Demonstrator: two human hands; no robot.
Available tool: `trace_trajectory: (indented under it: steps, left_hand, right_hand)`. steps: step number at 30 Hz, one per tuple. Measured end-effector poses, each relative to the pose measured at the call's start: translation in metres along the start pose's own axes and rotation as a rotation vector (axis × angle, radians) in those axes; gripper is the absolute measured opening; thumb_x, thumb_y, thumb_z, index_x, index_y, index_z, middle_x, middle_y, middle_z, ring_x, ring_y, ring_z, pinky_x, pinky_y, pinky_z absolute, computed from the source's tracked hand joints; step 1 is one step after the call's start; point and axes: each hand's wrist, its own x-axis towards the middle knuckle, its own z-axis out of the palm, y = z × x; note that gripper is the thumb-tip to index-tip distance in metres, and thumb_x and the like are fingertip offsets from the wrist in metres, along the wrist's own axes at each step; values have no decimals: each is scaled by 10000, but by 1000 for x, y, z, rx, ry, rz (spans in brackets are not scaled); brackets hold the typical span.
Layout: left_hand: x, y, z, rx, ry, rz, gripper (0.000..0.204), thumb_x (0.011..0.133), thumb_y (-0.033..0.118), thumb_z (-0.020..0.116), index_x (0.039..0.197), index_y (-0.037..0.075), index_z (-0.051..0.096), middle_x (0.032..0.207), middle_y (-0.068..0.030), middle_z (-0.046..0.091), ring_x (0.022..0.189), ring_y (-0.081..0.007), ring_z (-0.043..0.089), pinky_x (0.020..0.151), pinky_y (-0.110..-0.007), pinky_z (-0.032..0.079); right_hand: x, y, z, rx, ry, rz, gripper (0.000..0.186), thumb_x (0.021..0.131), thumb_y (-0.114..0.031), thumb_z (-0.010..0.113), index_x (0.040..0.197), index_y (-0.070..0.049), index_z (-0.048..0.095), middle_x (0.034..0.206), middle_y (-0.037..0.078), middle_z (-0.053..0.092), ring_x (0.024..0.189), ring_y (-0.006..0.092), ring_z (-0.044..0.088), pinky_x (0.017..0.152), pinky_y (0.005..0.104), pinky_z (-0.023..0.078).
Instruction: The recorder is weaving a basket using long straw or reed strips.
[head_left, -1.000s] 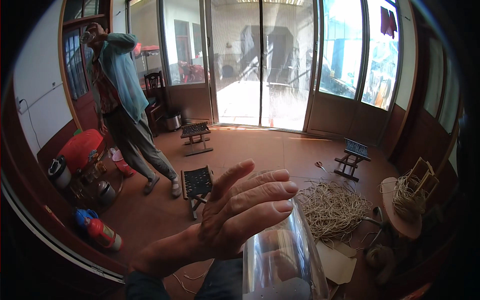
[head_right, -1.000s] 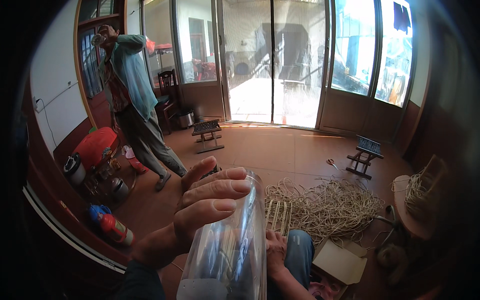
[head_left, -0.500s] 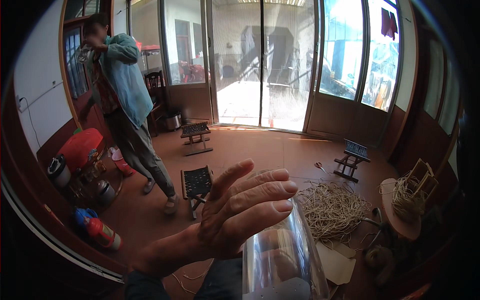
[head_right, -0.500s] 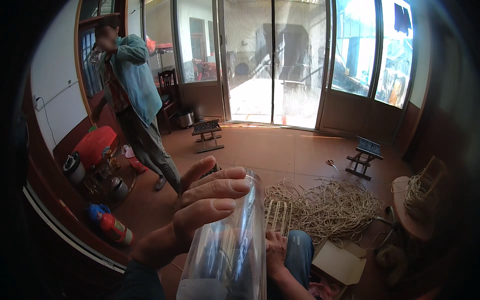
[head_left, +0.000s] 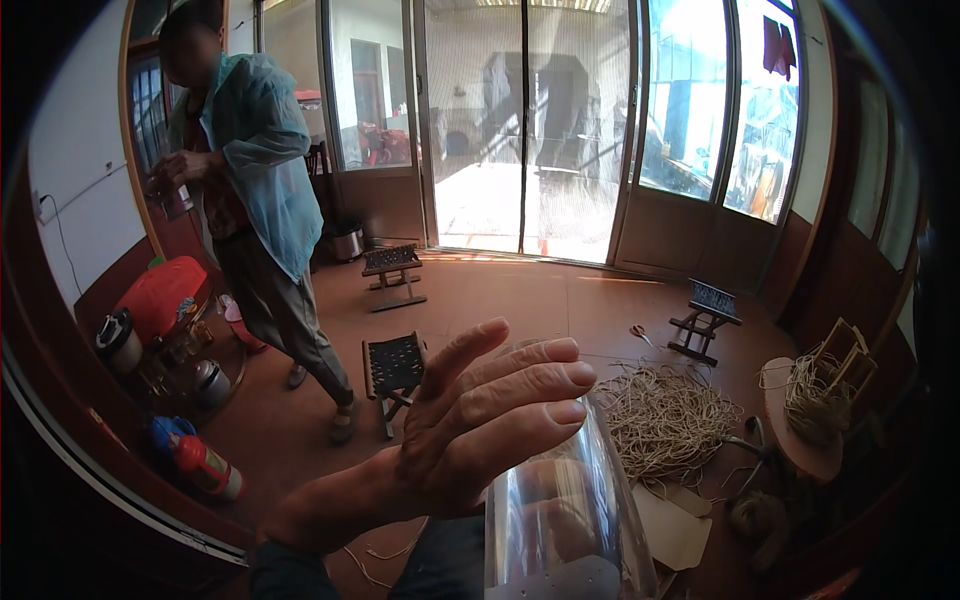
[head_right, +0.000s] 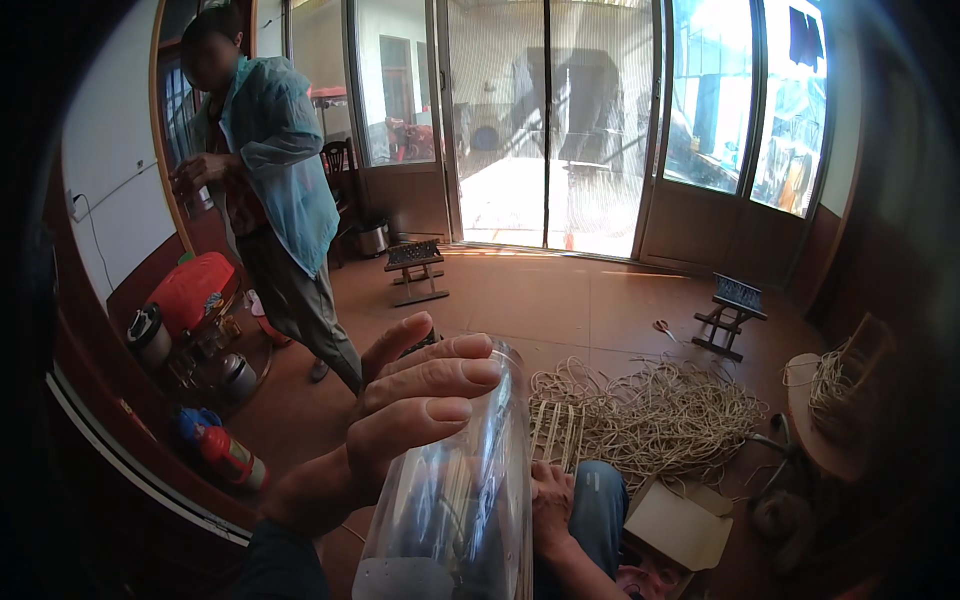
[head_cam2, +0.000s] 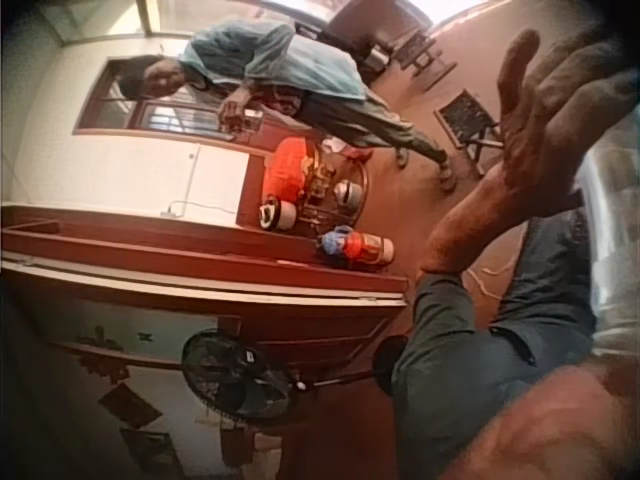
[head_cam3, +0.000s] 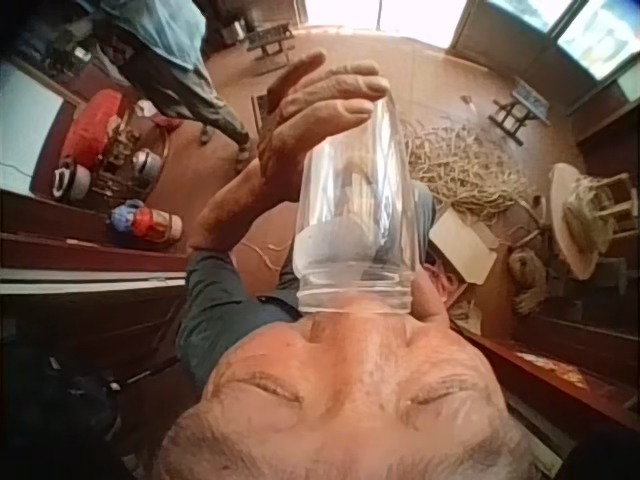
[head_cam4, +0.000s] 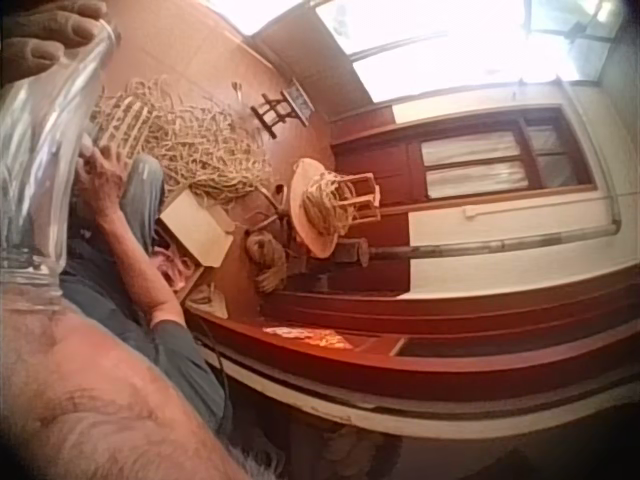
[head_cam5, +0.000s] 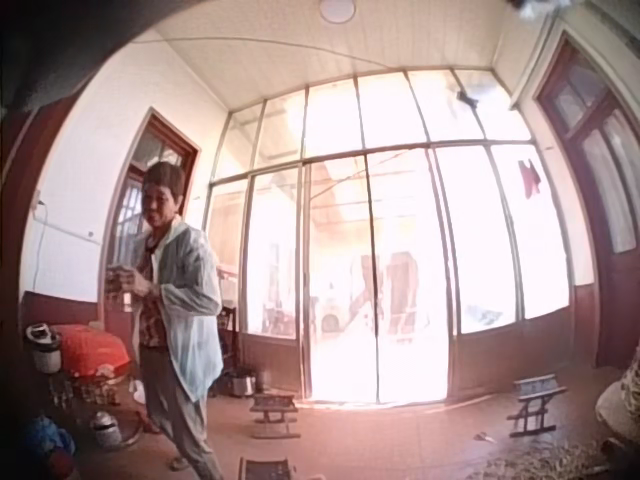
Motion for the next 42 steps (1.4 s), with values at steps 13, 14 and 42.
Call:
trace_trajectory:
  steps: [13, 14, 42]
  left_hand:
    - [1, 0, -4, 2, 6, 20, 188, 1062, 132, 669, 1246, 91, 675, 1365, -145, 731, 1339, -318, 693, 1327, -518, 291]
    - [1, 0, -5, -11, 11, 23, 189, 1064, 135, 667, 1246, 90, 675, 1366, -147, 730, 1339, -320, 694, 1327, -519, 290]
    - [-36, 7, -18, 76, -10, -128, 278, 1052, 214, 721, 1295, 95, 655, 1358, -142, 734, 1341, -301, 689, 1310, -508, 308]
  right_hand:
    - [-1, -3, 1, 7, -8, -1, 194, 806, -322, 774, 898, -152, 766, 1040, 39, 669, 1013, 291, 624, 898, 439, 445]
    - [-1, -3, 0, 6, -8, 2, 194, 805, -322, 774, 897, -152, 766, 1039, 39, 669, 1013, 291, 624, 898, 438, 445]
    - [4, -12, -3, 27, 6, 71, 171, 794, -310, 796, 842, -154, 747, 1015, 35, 674, 1008, 287, 626, 904, 436, 449]
